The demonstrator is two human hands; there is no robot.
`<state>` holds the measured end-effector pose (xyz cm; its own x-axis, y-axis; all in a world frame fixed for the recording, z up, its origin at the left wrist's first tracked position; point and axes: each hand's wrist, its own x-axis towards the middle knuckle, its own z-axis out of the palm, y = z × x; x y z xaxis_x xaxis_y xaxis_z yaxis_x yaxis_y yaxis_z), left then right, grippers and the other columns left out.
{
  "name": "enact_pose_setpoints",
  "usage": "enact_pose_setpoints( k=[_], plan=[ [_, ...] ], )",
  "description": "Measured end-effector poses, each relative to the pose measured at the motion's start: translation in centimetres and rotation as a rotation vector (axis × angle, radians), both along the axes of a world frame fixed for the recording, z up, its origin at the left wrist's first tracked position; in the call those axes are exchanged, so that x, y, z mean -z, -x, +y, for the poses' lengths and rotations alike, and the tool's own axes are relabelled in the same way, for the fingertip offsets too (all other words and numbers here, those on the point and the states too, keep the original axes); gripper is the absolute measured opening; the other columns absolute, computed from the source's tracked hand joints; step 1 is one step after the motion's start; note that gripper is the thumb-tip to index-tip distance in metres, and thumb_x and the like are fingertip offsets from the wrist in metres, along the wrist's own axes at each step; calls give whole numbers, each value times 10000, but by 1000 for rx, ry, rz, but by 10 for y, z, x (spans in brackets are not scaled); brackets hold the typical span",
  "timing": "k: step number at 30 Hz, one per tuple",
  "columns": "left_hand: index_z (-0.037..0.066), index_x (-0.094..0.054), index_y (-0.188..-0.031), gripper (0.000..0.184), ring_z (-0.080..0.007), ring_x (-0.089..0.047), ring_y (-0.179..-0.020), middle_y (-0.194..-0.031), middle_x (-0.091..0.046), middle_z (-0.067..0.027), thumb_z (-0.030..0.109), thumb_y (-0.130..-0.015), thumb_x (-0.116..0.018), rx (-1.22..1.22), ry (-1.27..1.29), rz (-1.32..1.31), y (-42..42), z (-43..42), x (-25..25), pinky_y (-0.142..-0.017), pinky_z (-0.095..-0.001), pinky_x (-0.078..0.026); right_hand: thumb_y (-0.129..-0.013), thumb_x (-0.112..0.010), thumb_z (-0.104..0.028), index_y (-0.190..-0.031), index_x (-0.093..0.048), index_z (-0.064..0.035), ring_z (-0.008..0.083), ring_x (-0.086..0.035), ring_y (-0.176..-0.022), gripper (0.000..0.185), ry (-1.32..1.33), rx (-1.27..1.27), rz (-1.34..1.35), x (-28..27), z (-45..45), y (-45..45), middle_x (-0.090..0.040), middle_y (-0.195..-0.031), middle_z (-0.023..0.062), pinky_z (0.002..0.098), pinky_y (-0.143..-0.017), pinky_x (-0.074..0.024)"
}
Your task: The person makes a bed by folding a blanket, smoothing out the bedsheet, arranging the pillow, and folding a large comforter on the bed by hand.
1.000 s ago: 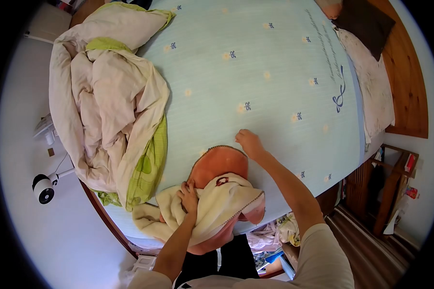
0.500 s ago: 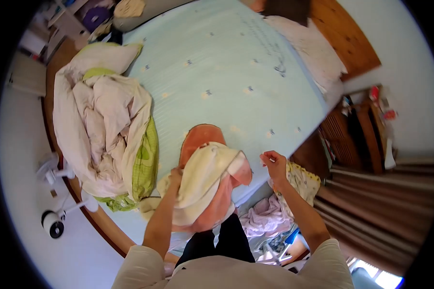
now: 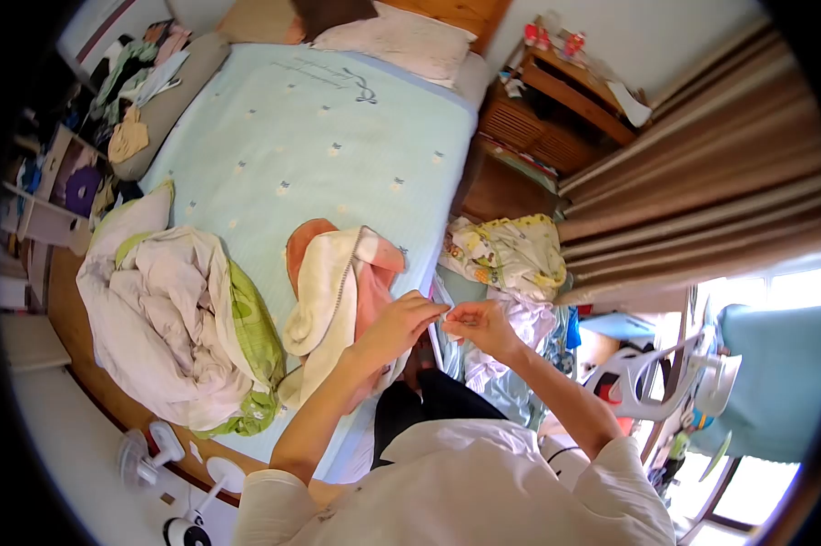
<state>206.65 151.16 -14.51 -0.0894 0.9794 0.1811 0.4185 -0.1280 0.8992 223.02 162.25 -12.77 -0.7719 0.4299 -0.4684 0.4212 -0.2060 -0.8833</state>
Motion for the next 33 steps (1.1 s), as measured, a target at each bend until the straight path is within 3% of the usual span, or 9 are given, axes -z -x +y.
enact_pose_setpoints(
  k=[4,6,10,13,16,21,24,28,33],
  plan=[
    [-43,-628,-964,152,-109,-580,-689,-819,-652,-93,44,-848,-580,-56,212,-621,-45,-17,5,-635,-241,-463,-821,-631,-58,-823,-600,2,71,-544,-655,67,66,150,117,-29,-14,-36,-591,-741,9,212,-592,-453],
    [-32,-627,-984,163,-108,-599,-699,-835,-659,-83,38,-849,-570,-97,259,-717,-66,-26,6,-642,-226,-479,-819,-623,-41,-814,-592,6,76,-542,-656,56,114,223,201,-31,-19,-51,-603,-752,19,217,-591,-451],
    [-32,-617,-983,155,-110,-604,-696,-830,-655,-82,28,-857,-552,-147,372,-724,-107,-35,5,-642,-218,-486,-826,-601,-23,-811,-582,-3,85,-544,-672,31,121,197,378,-26,-28,-75,-629,-802,48,221,-596,-451],
    [-37,-609,-975,147,-108,-597,-700,-799,-643,-69,36,-861,-551,-136,433,-660,-128,-43,4,-646,-219,-485,-841,-586,-35,-820,-581,-10,91,-550,-689,32,468,199,468,-23,-36,-98,-637,-850,62,227,-593,-456],
    [-31,-609,-979,149,-105,-592,-730,-809,-635,-54,40,-859,-556,-112,517,-627,-135,-54,31,-666,-215,-477,-834,-613,-64,-827,-583,-7,104,-566,-697,65,395,116,402,-3,-38,-138,-641,-837,75,241,-589,-469],
    [-25,-621,-970,149,-101,-593,-741,-841,-641,-57,56,-854,-573,13,708,-621,-143,-73,103,-667,-214,-476,-789,-662,-49,-763,-617,29,132,-605,-677,94,289,561,159,12,-61,-240,-643,-778,92,255,-615,-494],
    [-10,-628,-986,171,-104,-597,-753,-860,-648,-56,63,-835,-595,215,789,-374,-153,-63,126,-690,-217,-476,-763,-692,-82,-809,-642,40,142,-608,-662,139,227,914,-4,45,-101,-332,-643,-774,91,263,-619,-514],
    [-5,-630,-992,191,-106,-606,-776,-870,-656,-56,84,-824,-607,368,767,-208,-175,-41,115,-717,-232,-480,-767,-683,-72,-774,-638,16,142,-610,-659,99,189,1434,-134,69,-156,-441,-644,-761,79,268,-609,-511],
    [11,-638,-979,195,-119,-618,-778,-868,-661,-66,97,-804,-621,462,731,-104,-200,-19,106,-701,-250,-490,-729,-721,-76,-752,-622,14,137,-601,-616,137,91,1779,-212,55,-179,-539,-628,-725,74,265,-598,-526]
  ],
)
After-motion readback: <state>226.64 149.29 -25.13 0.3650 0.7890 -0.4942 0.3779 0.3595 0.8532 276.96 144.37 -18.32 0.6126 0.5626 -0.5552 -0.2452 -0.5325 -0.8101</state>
